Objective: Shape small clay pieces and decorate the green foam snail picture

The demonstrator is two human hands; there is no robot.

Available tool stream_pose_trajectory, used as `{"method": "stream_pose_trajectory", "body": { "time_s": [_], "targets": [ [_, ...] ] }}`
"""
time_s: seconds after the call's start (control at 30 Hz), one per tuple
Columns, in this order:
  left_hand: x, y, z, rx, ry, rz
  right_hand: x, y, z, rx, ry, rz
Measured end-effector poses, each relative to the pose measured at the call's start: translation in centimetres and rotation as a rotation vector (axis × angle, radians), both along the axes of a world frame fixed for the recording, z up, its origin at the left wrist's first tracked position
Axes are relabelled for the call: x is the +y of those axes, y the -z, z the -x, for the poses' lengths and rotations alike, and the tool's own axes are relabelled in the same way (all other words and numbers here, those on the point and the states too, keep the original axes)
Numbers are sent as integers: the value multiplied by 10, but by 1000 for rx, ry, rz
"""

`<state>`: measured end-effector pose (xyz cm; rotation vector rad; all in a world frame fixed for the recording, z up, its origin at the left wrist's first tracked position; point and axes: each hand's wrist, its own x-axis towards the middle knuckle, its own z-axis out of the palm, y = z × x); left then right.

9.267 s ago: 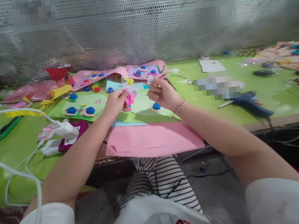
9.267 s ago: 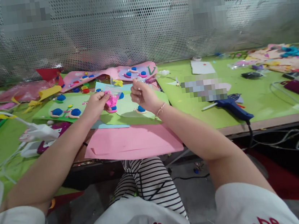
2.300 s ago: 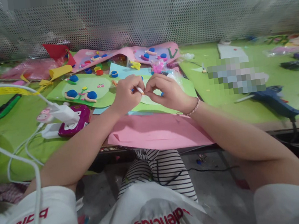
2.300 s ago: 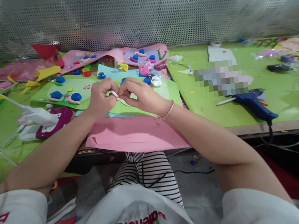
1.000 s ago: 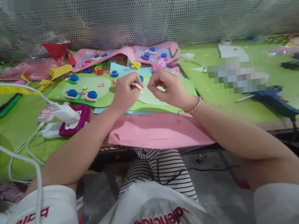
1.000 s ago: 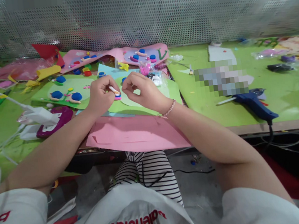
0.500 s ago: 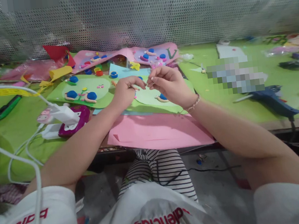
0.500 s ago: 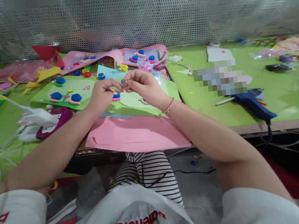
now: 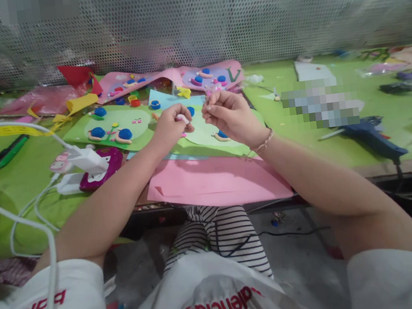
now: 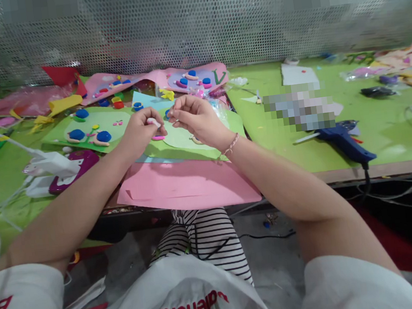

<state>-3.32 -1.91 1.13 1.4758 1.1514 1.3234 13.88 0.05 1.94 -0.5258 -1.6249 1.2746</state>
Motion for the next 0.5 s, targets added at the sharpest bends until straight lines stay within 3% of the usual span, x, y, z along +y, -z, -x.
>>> {"method": "stream_pose_trajectory", "body": {
  "time_s": [0.23, 0.33, 0.5],
  "targets": [
    [-4, -8, -3, -90, 15, 61, 1, -1, -2, 23, -13, -5],
    [-5, -13, -4, -185, 18, 160, 3, 1, -3, 6, 3, -27],
    [-3, -14, 1, -312, 91, 345, 37, 6, -20, -68, 130, -105]
  ]
}}
